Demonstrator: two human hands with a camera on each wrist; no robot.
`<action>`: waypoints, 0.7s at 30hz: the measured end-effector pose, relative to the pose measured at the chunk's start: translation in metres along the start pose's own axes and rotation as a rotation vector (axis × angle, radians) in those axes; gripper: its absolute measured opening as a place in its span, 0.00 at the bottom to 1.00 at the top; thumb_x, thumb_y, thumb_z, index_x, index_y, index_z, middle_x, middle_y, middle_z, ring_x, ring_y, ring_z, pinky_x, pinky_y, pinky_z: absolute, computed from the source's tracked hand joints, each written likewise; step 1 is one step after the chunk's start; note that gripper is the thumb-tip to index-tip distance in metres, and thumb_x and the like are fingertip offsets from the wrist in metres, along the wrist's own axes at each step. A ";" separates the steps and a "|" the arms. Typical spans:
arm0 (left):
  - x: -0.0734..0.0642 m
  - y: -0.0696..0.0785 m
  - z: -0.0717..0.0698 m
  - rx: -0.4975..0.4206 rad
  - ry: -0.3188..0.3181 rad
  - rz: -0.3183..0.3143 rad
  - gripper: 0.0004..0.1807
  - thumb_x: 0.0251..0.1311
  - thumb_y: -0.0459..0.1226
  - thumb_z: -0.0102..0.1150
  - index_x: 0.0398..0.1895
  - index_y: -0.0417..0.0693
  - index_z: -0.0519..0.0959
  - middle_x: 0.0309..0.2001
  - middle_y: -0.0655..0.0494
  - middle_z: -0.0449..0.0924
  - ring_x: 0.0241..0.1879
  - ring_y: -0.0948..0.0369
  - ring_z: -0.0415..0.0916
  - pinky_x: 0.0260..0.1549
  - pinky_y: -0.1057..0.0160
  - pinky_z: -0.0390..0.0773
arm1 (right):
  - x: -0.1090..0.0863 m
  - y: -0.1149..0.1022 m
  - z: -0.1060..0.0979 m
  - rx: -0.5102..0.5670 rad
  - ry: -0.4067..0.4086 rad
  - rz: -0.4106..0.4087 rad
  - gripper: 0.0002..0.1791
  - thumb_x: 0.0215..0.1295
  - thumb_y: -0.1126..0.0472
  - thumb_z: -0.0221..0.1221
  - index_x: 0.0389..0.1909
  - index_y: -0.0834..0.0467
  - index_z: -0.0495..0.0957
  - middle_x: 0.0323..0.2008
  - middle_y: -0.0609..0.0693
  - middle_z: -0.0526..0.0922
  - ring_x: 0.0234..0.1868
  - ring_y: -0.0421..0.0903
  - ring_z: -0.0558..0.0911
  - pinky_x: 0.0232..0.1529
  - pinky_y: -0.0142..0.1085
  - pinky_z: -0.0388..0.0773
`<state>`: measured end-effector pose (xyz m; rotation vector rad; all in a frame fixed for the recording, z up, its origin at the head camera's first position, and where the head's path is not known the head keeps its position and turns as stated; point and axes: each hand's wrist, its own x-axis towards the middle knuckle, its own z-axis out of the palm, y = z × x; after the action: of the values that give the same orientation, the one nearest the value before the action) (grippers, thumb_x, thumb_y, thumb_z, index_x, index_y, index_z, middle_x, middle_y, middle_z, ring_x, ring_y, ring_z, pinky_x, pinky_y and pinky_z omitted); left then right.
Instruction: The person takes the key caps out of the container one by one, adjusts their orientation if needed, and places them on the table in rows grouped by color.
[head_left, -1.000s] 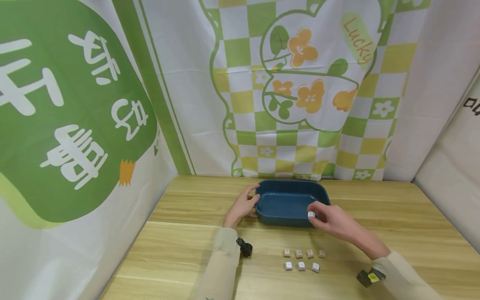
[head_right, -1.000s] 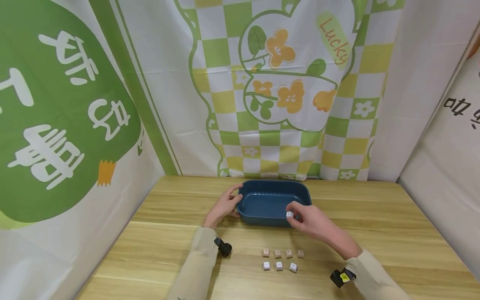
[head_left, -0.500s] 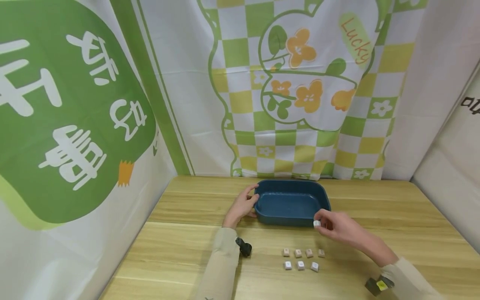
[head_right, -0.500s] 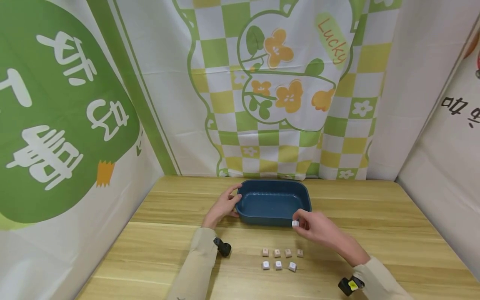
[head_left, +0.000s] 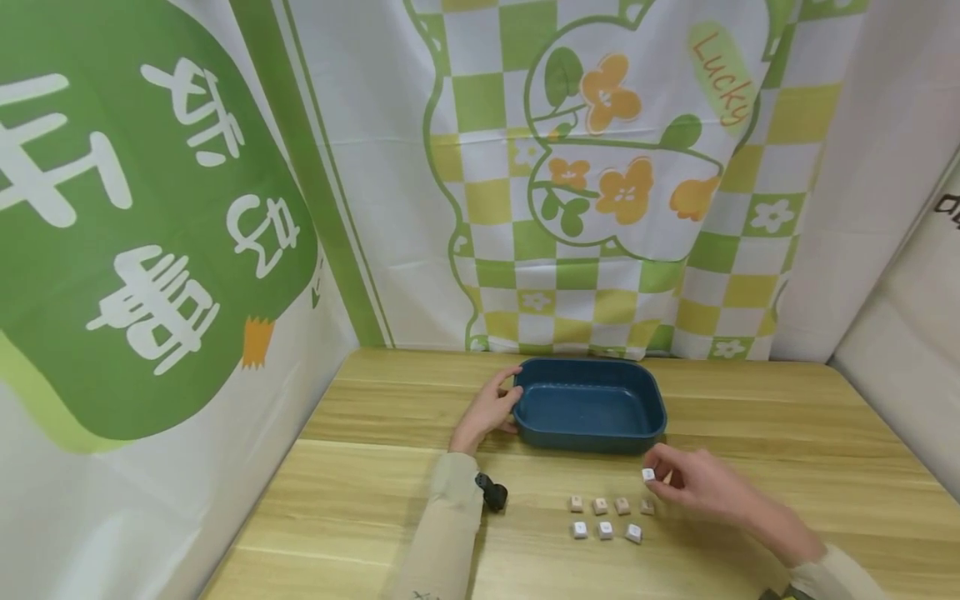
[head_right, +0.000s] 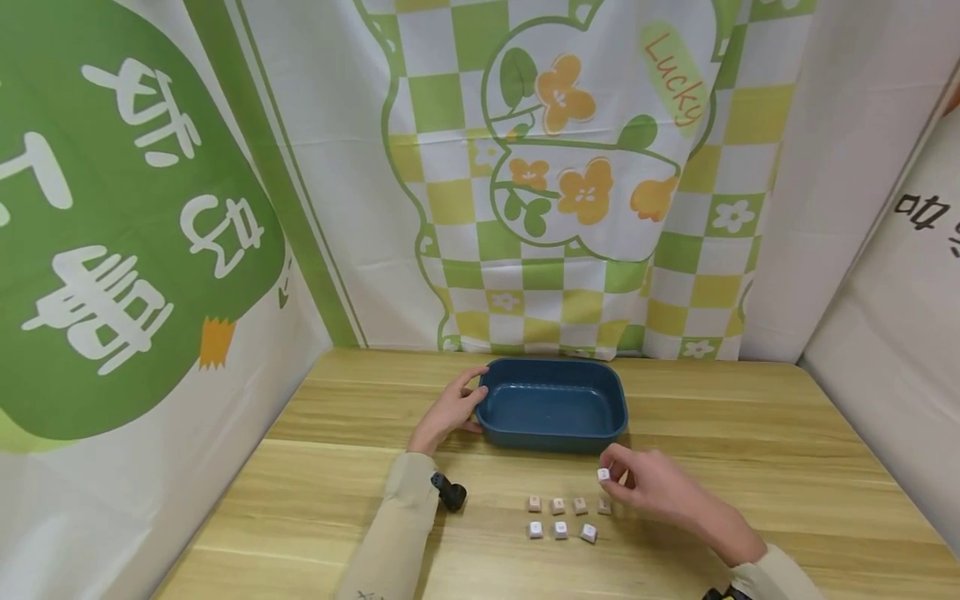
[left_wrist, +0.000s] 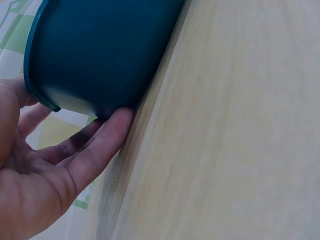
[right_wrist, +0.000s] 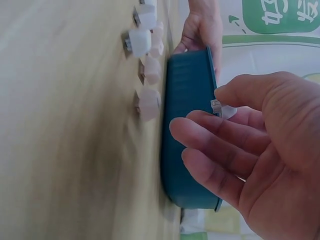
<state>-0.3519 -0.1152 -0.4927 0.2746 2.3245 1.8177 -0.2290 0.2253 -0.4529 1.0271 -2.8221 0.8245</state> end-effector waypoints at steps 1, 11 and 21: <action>0.000 0.000 0.000 0.001 0.003 0.006 0.26 0.75 0.42 0.48 0.74 0.62 0.62 0.54 0.33 0.72 0.18 0.59 0.64 0.29 0.46 0.87 | -0.002 -0.001 0.001 0.000 0.004 -0.001 0.05 0.65 0.57 0.63 0.39 0.50 0.77 0.27 0.34 0.81 0.26 0.26 0.73 0.24 0.25 0.73; -0.003 0.001 0.000 0.014 0.002 -0.011 0.25 0.74 0.46 0.48 0.72 0.70 0.63 0.61 0.38 0.70 0.18 0.53 0.74 0.28 0.53 0.87 | -0.018 0.004 0.009 0.054 -0.068 0.066 0.07 0.63 0.55 0.65 0.36 0.46 0.75 0.25 0.32 0.77 0.25 0.27 0.71 0.23 0.25 0.71; -0.001 0.001 0.001 0.004 0.008 -0.006 0.25 0.74 0.45 0.49 0.72 0.69 0.63 0.60 0.37 0.71 0.18 0.55 0.72 0.27 0.53 0.87 | -0.029 0.010 0.018 0.103 -0.179 -0.017 0.06 0.64 0.53 0.64 0.36 0.46 0.76 0.24 0.31 0.74 0.25 0.26 0.71 0.24 0.24 0.71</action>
<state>-0.3503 -0.1147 -0.4916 0.2615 2.3319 1.8145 -0.2099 0.2399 -0.4788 1.1946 -2.9395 0.9294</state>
